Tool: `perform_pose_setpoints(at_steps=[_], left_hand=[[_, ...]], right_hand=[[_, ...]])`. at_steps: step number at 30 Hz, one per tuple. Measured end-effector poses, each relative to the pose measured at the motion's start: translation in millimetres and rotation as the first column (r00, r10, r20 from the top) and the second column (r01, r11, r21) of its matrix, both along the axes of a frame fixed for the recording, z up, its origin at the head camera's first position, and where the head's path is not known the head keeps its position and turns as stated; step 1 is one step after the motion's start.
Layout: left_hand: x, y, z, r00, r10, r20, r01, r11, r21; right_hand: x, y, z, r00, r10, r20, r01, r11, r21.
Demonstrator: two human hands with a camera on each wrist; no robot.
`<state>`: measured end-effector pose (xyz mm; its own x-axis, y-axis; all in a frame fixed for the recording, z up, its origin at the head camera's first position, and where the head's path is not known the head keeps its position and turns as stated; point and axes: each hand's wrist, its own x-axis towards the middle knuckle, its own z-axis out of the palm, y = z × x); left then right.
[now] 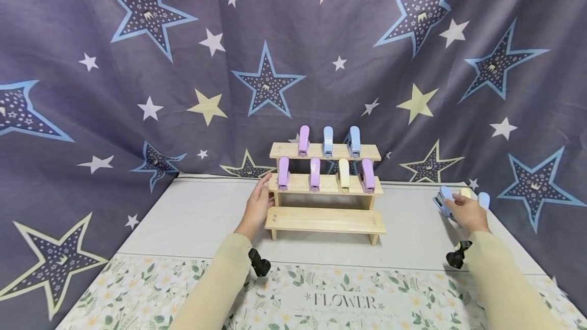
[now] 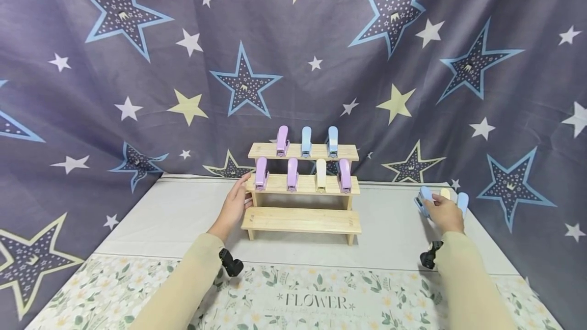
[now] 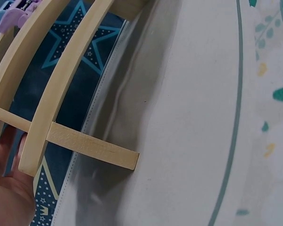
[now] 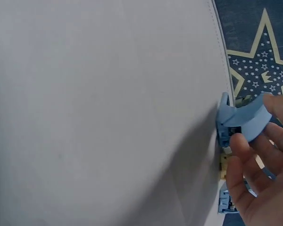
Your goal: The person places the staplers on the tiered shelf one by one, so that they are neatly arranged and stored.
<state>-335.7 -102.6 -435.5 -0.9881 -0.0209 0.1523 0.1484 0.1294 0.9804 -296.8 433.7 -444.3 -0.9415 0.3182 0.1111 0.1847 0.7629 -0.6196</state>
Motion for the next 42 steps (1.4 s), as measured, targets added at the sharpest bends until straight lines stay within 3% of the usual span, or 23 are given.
perform_pose_setpoints(at_steps=[6,10,22,32,39,41,42], left_hand=[[-1.5,0.9,0.4,1.0,-0.01,-0.004,0.01,1.0,0.001],[-1.2,0.4,-0.3,1.0,-0.005,-0.002,0.005,1.0,0.003],[-3.8,-2.0,0.0,0.999,-0.027,0.04,0.027,1.0,0.013],[-0.6,-1.4,-1.6,1.0,-0.02,0.002,0.02,1.0,0.004],[6.2,-1.1,9.1,0.999,-0.031,0.023,0.032,0.999,-0.006],[6.0,-1.3,8.7,0.999,-0.033,0.017,0.033,0.999,-0.008],[1.6,-2.1,3.4,0.999,-0.034,0.013,0.034,0.999,-0.002]], right_hand=[[-0.4,-2.8,-5.7,0.998,-0.068,0.007,0.068,0.998,-0.004],[-0.3,-4.6,-6.5,0.997,-0.07,0.019,0.07,0.998,-0.002],[3.6,-0.9,2.1,0.996,0.018,0.089,-0.017,1.0,-0.006],[5.6,-1.0,9.2,0.992,0.083,0.092,-0.085,0.996,0.023],[7.3,-1.2,10.8,0.99,0.111,0.091,-0.118,0.991,0.067],[7.3,-2.0,11.7,0.988,0.128,0.088,-0.135,0.987,0.085],[7.5,-2.8,12.3,0.987,0.138,0.086,-0.145,0.985,0.093]])
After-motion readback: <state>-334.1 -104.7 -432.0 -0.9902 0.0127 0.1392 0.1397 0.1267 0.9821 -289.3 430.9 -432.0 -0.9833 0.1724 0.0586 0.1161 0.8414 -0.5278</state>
